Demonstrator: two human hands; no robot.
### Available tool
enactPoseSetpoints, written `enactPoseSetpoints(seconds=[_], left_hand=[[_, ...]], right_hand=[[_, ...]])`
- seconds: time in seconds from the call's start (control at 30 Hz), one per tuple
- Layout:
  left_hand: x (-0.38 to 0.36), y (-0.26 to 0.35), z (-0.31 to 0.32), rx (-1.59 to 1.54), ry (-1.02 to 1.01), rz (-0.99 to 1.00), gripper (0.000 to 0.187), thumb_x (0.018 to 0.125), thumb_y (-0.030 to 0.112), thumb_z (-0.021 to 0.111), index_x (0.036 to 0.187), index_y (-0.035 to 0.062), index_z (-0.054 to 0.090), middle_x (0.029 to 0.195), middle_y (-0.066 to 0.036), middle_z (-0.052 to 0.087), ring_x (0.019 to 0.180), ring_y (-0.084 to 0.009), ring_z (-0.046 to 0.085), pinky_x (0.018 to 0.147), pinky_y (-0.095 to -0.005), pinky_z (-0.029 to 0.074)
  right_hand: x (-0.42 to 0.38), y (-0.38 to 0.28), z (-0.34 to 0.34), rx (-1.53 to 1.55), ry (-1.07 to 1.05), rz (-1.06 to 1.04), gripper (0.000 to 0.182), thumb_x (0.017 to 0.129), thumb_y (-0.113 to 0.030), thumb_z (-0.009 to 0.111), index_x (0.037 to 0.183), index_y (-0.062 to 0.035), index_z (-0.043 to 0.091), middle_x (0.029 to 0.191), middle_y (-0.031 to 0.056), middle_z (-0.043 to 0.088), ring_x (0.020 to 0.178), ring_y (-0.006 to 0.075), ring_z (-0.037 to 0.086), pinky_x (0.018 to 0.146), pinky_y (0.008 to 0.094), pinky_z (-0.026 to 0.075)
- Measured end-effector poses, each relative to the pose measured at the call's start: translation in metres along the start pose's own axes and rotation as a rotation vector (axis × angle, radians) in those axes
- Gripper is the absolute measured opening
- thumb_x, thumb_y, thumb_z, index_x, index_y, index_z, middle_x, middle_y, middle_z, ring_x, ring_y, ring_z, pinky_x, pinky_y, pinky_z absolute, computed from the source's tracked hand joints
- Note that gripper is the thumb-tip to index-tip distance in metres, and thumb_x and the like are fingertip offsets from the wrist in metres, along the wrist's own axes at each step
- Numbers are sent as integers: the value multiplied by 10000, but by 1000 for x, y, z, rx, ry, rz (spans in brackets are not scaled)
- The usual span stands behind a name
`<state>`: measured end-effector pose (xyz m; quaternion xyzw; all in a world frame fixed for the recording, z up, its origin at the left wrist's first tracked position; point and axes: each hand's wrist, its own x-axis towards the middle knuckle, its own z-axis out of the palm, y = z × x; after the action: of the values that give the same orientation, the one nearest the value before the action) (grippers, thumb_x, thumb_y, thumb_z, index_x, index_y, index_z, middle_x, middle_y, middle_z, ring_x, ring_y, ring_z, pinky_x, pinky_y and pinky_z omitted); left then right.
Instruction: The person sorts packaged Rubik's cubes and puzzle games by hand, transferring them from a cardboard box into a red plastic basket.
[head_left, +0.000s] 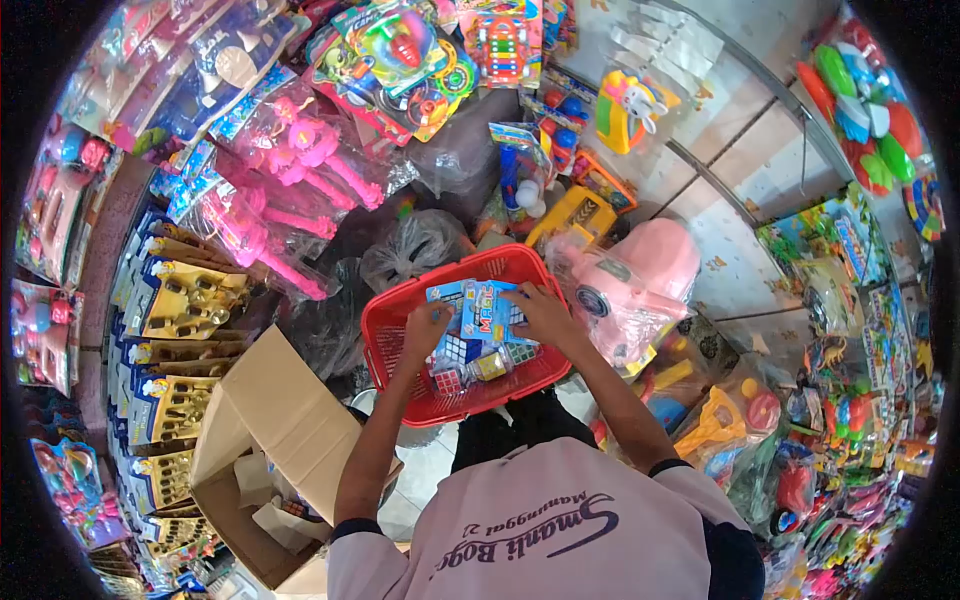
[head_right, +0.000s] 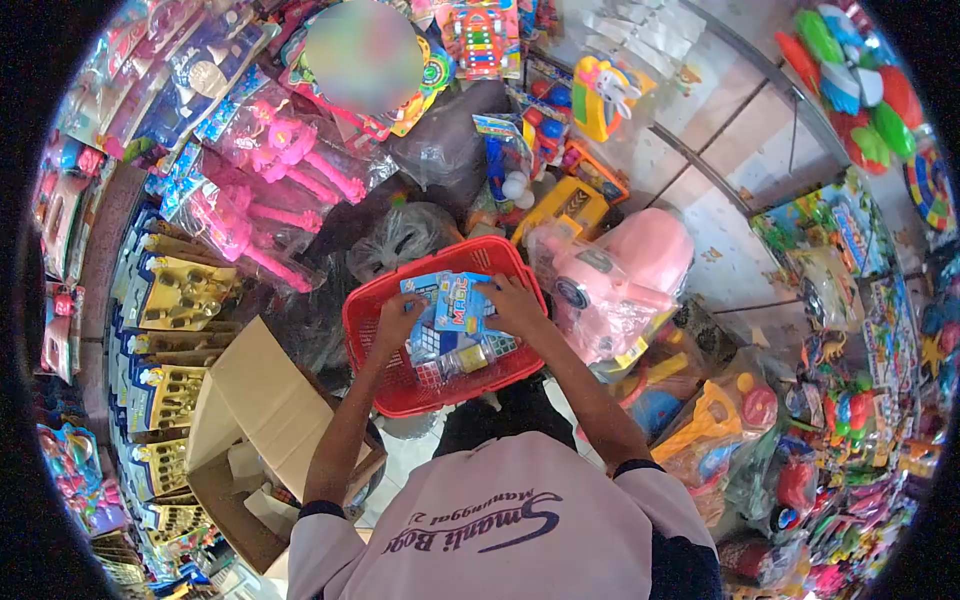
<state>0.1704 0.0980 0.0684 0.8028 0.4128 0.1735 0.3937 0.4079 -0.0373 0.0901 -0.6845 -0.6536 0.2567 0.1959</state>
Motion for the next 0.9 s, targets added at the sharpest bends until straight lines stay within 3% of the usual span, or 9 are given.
enactPoseSetpoints(seconds=[0.13,0.23,0.47,0.63,0.73,0.9], left_hand=[[-3,-20,-10,131,65,-113,275,829,294,618,851,34,704,807,-187,668,762,-307,672,683,-396,508],[-9,-33,-13,36,68,-236,305,840,317,596,826,33,707,794,-178,671,750,-306,671,686,-395,509],[-14,-51,-10,56,116,-325,328,856,322,571,814,26,707,758,-172,671,743,-291,675,678,-374,506],[-11,-49,-3,-38,107,-407,348,883,310,546,807,6,698,774,-178,673,766,-264,676,678,-355,499],[-13,-65,7,-68,119,-338,342,900,296,542,819,2,696,782,-175,675,738,-251,670,669,-341,493],[-15,-75,9,-172,120,-368,312,913,261,535,840,3,695,784,-138,685,726,-189,638,700,-311,476]], right_hand=[[21,25,35,-100,-15,8,720,646,-158,754,1268,-75,400,1192,160,483,1122,381,484,962,465,400],[37,29,49,-126,-102,32,707,628,-122,751,1242,-54,409,1240,166,462,1139,376,466,971,480,390],[74,70,121,-227,-78,8,696,622,-51,716,1251,-56,419,1285,172,426,1229,367,382,1023,474,353],[79,81,132,-255,-73,42,663,682,-51,660,1292,-61,401,1302,170,413,1248,367,361,1044,465,337],[77,90,140,-285,79,13,600,745,-68,604,1307,-82,394,1307,176,414,1221,385,399,1025,473,362],[75,91,137,-66,-12,186,505,791,-79,552,1277,-116,417,1290,183,425,1127,410,480,944,508,425]])
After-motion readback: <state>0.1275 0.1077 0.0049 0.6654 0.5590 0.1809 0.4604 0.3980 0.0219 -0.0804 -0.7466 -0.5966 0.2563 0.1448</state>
